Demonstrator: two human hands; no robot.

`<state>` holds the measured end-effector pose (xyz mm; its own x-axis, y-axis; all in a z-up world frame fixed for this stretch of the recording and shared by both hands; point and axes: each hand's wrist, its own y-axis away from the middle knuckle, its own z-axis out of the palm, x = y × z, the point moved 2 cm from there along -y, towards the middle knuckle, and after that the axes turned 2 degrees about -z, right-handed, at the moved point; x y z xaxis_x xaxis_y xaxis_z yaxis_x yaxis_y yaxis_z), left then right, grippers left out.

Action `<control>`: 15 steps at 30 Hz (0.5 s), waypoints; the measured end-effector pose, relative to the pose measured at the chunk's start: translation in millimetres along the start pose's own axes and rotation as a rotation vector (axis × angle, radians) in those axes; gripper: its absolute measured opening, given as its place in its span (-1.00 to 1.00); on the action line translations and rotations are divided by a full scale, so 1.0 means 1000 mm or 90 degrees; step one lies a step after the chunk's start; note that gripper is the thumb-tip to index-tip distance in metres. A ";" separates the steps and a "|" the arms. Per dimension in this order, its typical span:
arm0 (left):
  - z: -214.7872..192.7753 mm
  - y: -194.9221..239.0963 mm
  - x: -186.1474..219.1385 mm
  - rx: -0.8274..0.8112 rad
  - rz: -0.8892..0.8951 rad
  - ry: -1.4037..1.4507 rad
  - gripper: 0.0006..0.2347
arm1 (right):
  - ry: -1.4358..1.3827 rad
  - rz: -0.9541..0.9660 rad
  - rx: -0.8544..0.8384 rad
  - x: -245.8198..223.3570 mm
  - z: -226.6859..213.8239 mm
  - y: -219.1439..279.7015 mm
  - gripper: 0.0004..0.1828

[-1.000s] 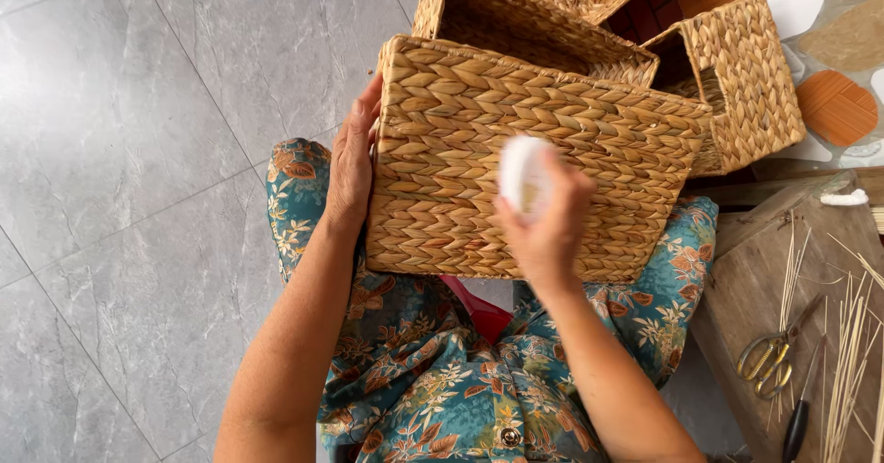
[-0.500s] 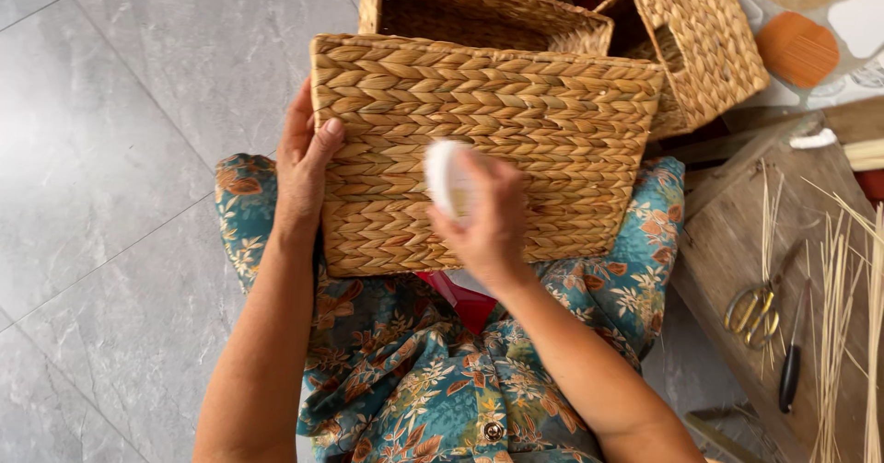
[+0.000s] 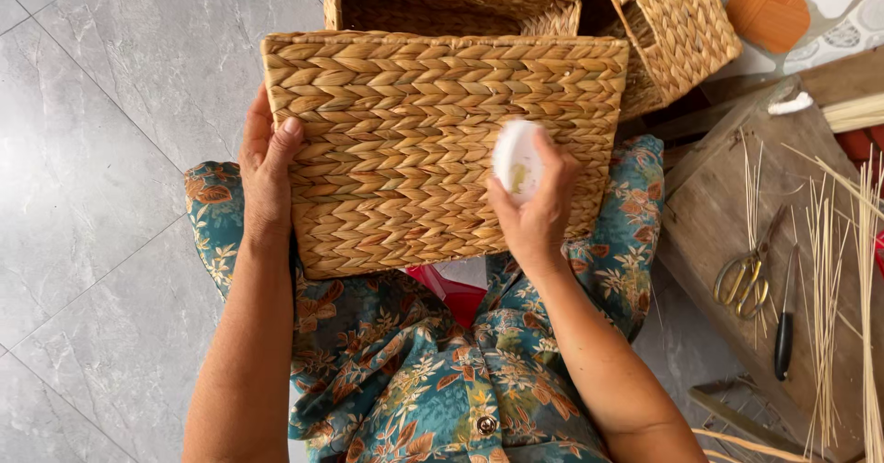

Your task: The person sits on the floor and scrubs the exterior and interior surfaces of woven baskets using a white scrubbing pad. They handle multiple baskets, rotating them to clean different sides and the inside, then place them aside.

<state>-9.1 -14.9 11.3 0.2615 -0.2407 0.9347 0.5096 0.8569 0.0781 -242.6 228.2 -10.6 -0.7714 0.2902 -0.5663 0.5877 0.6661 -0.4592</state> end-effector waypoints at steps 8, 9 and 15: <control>-0.004 -0.001 -0.004 -0.017 0.034 -0.001 -0.31 | 0.122 0.129 0.064 0.046 -0.076 -0.016 -0.11; -0.004 -0.001 -0.006 -0.009 0.028 -0.002 -0.31 | 0.108 0.162 0.066 0.045 -0.080 -0.011 -0.11; -0.007 -0.004 -0.008 0.012 0.022 -0.033 -0.32 | 0.053 0.000 -0.034 -0.025 -0.024 0.040 -0.04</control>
<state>-7.5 -19.2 1.3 0.2353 -0.1874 0.9537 0.4851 0.8729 0.0519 -205.5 264.6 1.6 -0.7903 0.3449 -0.5065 0.5757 0.7009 -0.4210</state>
